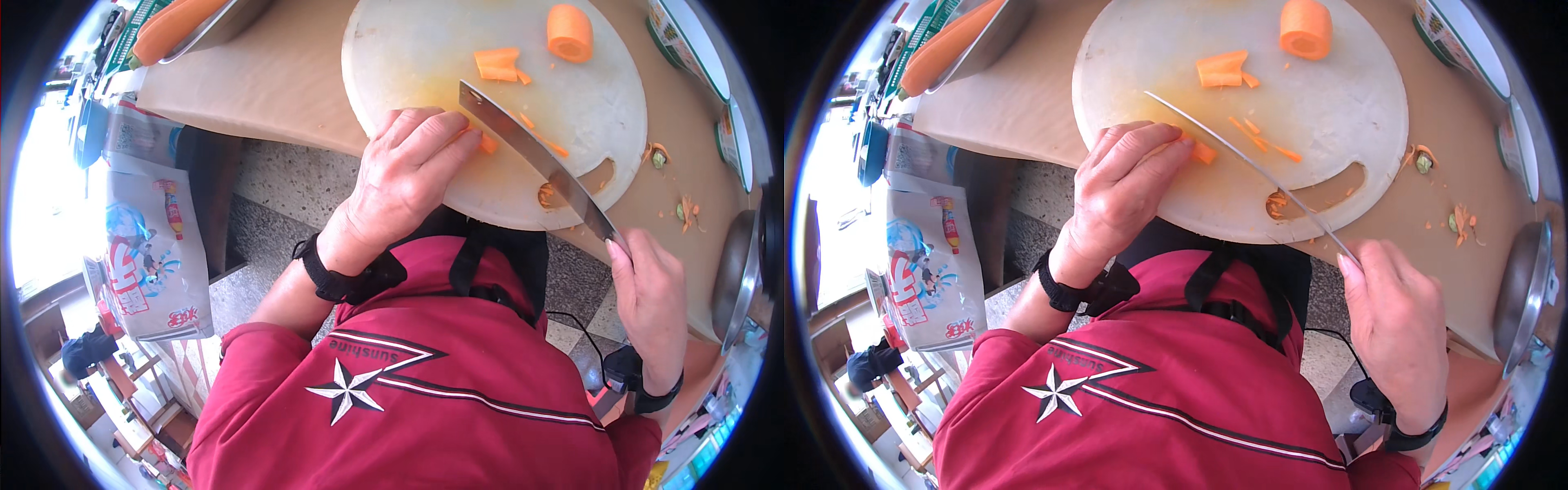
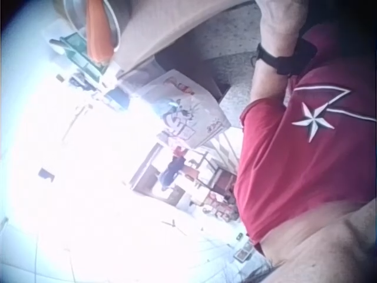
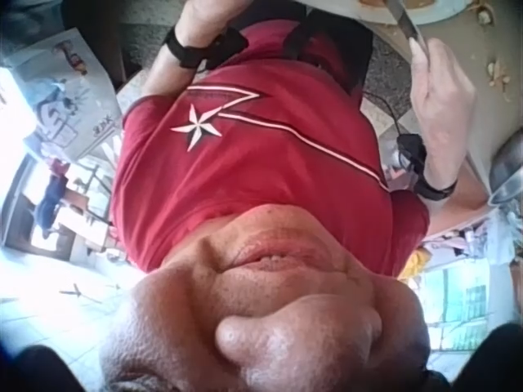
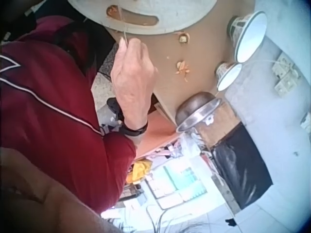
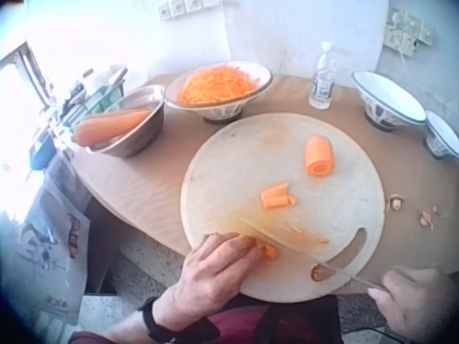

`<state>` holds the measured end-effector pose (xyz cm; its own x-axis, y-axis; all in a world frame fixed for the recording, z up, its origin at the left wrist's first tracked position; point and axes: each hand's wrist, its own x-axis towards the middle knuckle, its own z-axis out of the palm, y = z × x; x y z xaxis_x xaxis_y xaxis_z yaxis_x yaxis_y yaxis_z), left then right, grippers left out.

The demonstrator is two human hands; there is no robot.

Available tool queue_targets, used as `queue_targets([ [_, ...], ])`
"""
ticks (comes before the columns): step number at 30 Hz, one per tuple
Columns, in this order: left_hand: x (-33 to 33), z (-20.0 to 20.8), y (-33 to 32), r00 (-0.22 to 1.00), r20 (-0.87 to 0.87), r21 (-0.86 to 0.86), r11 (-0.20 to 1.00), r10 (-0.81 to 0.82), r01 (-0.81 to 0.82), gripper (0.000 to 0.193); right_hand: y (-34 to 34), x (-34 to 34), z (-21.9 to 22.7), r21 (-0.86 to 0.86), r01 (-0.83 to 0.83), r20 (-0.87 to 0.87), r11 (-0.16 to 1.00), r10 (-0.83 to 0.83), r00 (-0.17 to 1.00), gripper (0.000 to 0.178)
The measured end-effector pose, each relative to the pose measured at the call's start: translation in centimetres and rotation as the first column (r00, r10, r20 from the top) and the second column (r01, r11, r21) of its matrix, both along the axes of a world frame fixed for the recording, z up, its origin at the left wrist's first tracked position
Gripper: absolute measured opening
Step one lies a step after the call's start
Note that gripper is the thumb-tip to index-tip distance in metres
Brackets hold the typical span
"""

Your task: Slicing and julienning carrots using a cleaver on a cutting board.

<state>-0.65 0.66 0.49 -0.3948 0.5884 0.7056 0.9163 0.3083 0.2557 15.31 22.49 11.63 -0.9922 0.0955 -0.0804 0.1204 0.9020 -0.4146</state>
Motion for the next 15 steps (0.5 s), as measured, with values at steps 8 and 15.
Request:
queue_targets([
  [8,0.8,-0.4,0.0,0.996,0.086,0.012,0.999,-0.039,0.038,0.029,-0.7,-0.7,0.2,0.013,-0.044,0.014,0.999,0.044,0.999,0.012],
  [15,1.0,-0.5,0.2,0.992,0.121,0.018,1.000,-0.026,0.024,0.029,-1.0,-0.8,0.2,0.042,-0.063,0.021,0.997,0.062,0.998,0.009],
])
